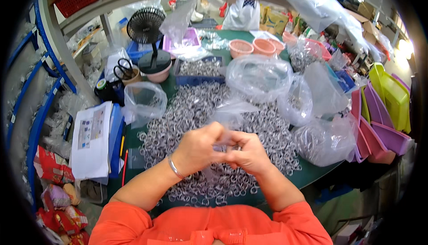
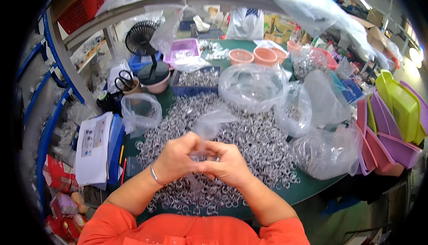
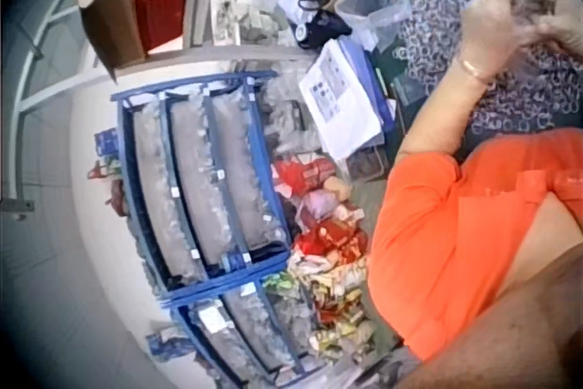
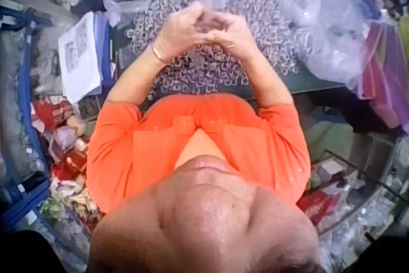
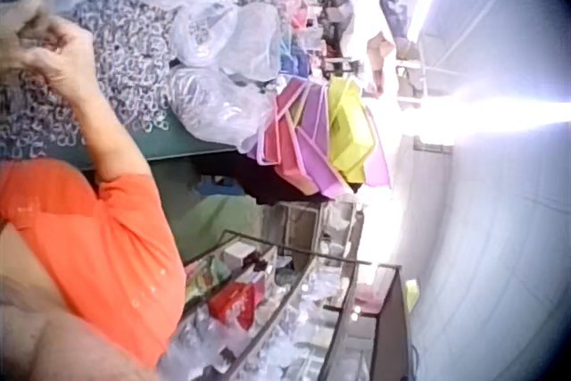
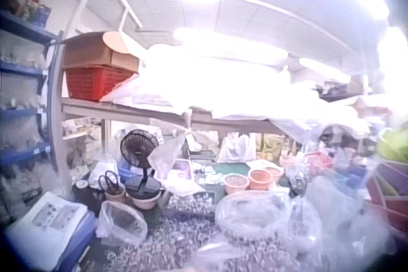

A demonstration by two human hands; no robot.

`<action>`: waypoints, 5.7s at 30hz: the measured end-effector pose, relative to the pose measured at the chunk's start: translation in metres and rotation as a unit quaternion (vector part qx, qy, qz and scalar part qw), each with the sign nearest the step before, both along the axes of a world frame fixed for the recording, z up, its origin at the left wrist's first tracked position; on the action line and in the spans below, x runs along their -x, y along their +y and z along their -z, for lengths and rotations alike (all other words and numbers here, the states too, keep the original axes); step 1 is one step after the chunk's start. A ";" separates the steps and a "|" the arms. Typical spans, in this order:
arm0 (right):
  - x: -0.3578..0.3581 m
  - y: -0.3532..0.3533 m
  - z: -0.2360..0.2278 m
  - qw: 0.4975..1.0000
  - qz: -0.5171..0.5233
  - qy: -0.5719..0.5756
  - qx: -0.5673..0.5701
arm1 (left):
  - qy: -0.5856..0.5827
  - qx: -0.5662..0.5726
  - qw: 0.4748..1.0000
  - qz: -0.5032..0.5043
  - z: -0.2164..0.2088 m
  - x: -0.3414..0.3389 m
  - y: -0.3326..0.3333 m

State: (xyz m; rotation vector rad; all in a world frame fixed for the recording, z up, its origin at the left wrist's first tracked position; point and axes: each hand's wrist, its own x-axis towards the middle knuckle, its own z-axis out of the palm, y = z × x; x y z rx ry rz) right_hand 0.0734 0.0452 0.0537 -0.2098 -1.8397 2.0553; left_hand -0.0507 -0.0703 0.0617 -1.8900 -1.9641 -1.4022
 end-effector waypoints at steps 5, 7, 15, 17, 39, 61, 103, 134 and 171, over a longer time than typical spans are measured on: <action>-0.008 -0.012 0.028 0.993 -0.029 -0.083 0.084 | -0.267 0.169 0.937 0.151 0.008 0.010 -0.038; -0.015 -0.007 0.032 0.988 0.043 -0.086 0.122 | -0.278 0.069 0.958 0.005 0.000 0.019 -0.044; -0.022 0.004 0.061 0.940 0.261 0.083 0.203 | 0.088 -0.079 0.976 -0.181 -0.024 0.015 -0.037; -0.011 -0.011 0.063 0.957 0.221 0.089 0.164 | -0.102 0.066 0.992 0.031 0.003 -0.026 -0.027; -0.032 0.010 0.035 0.991 0.133 0.005 0.003 | 0.124 0.076 0.983 -0.116 0.026 0.001 -0.020; -0.023 0.008 -0.031 0.857 0.311 0.084 -0.401 | -0.116 0.097 0.974 -0.170 0.022 0.044 -0.029; 0.212 0.097 0.059 0.857 -0.088 0.002 -0.508 | 0.058 0.113 0.930 -0.344 0.047 0.183 0.036; 0.193 0.087 0.084 0.827 0.074 -0.024 -0.557 | 0.115 0.083 0.971 -0.192 0.099 0.092 0.020; 0.014 0.007 0.083 0.957 -0.062 -0.131 0.252 | -0.586 -0.124 0.793 -0.115 0.114 0.030 -0.110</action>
